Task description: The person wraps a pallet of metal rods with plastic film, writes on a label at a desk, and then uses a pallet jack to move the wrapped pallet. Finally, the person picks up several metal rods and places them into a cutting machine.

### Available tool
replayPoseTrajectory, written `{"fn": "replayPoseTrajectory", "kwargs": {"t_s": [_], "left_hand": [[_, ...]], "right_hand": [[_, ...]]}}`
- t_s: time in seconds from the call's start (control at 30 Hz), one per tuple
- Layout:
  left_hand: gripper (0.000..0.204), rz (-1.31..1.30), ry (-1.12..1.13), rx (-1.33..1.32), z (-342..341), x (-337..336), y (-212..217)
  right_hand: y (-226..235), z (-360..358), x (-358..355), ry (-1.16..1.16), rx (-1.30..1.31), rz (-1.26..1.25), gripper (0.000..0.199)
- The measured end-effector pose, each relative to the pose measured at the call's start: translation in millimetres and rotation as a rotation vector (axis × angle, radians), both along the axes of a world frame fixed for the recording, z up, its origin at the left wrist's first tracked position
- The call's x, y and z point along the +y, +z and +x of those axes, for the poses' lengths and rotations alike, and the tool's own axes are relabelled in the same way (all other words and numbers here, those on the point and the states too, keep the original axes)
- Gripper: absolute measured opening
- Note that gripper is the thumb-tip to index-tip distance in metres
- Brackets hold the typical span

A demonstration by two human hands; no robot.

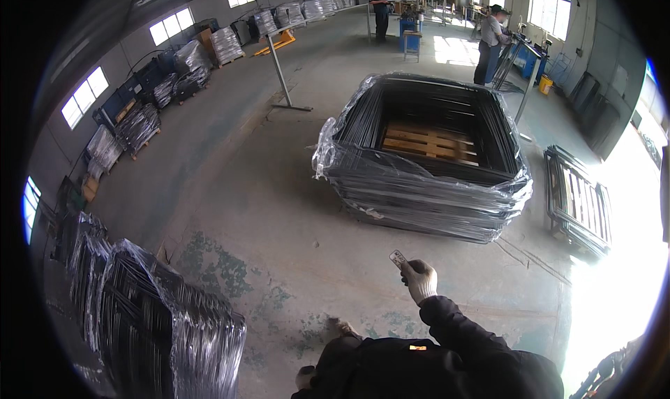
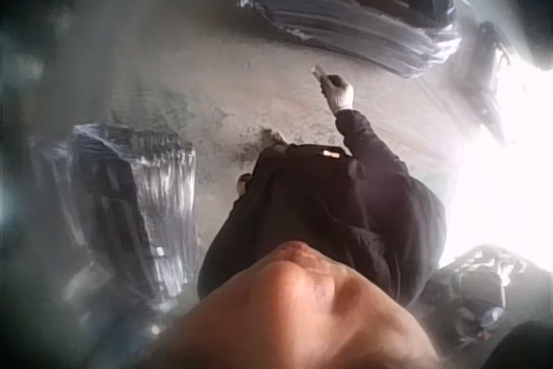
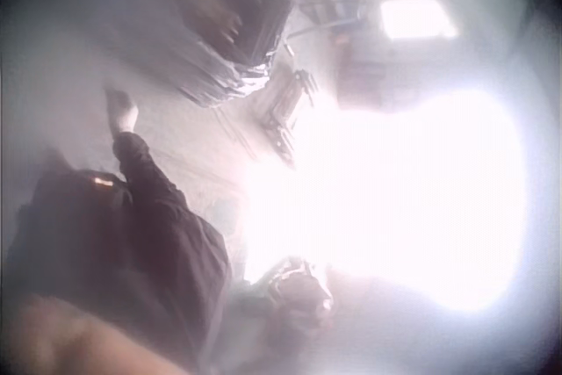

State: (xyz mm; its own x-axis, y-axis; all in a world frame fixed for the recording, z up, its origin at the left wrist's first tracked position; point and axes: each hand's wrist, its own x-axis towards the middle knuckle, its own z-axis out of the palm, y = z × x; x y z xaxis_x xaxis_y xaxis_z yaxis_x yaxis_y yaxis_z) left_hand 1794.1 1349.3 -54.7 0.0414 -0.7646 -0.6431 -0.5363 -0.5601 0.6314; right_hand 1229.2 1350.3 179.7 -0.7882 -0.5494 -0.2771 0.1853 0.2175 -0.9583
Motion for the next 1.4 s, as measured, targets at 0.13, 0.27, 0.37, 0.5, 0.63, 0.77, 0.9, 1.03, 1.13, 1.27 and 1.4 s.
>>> {"fn": "replayPoseTrajectory", "kwargs": {"t_s": [0.13, 0.27, 0.37, 0.5, 0.63, 0.77, 0.9, 1.03, 1.13, 1.27, 1.4], "left_hand": [[0.028, -0.076, -0.076, -0.077, -10, -197, 44], [0.028, -0.268, -0.168, -0.106, -27, -364, 83], [0.029, -0.326, -0.078, -0.028, -52, -474, 90], [0.030, -0.203, 0.130, 0.118, -87, -566, 75], [0.034, 0.052, -0.367, -0.446, -76, -624, 67], [0.041, 0.188, 0.210, 0.670, -71, -707, 42], [0.037, 0.073, 0.114, -0.019, -94, -834, 17], [0.044, -0.144, -0.738, -0.175, -147, -1014, -9], [0.034, -0.033, -0.434, -0.042, -205, -1149, -5], [0.031, 0.010, -0.278, 0.231, -282, -1330, 41], [0.024, -0.152, -0.470, 0.007, -344, -1469, 85]], "right_hand": [[-8, 25, -76, -0.163, -0.125, 0.024, 0.032], [-29, 24, -168, -0.229, -0.175, 0.100, 0.035], [-53, 0, -278, -0.245, -0.179, 0.068, 0.034], [-71, -40, -452, -0.178, -0.162, 0.119, 0.031], [-54, -77, -629, -0.228, -0.235, -0.012, 0.032], [-31, -115, -770, -0.182, -0.186, -0.049, 0.032], [-31, -159, -887, -0.308, -0.243, -0.131, 0.032], [-44, -208, -970, -0.437, -0.248, -0.152, 0.030], [-47, -235, -1018, -0.563, -0.134, -0.119, 0.029], [-45, -266, -1081, -0.714, -0.022, -0.007, 0.035], [-38, -301, -1125, -0.673, -0.055, 0.168, 0.039]]}}
